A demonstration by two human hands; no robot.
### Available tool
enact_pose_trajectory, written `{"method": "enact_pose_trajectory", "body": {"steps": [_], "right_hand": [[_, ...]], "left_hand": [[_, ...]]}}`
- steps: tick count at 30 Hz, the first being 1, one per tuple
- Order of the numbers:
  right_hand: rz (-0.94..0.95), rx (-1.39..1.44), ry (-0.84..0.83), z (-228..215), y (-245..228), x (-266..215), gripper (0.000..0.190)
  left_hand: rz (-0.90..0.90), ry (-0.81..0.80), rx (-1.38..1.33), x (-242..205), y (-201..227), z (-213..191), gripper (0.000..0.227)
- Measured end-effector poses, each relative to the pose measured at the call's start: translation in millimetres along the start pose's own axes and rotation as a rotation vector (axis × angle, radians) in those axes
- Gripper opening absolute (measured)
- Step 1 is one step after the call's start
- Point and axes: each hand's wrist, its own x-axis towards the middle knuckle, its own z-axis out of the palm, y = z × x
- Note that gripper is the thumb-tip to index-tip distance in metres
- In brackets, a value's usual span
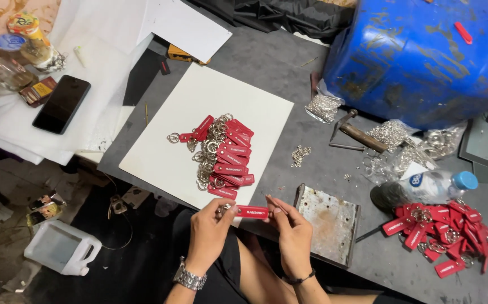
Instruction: Assembling red leather keychains by attaching metal rings and chains to leather tags
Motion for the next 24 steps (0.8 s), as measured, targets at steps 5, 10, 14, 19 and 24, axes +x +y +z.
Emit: {"method": "enact_pose_trajectory", "body": {"steps": [5, 10, 14, 19, 24], "right_hand": [[-0.052, 0.096, -0.053, 46, -15, 44, 0.032], [-0.218, -0.224, 0.022, 75, -16, 84, 0.027], [-0.264, -0.388, 0.071, 60, -15, 86, 0.029], [-0.209, -0.276, 0.024, 23, 1, 51, 0.033], [0.065, -0.024, 0.059, -18, 27, 11, 0.033]], "left_hand": [[0.090, 0.051, 0.027, 60, 6, -20, 0.014], [0.178, 0.076, 0.176, 109, -12, -23, 0.020], [0.404, 0.274, 0.502, 110, -21, -23, 0.028], [0.464, 0.345, 0.408, 67, -27, -13, 0.027], [0.322, 0.147, 0.066, 4, -4, 15, 0.019]]}}
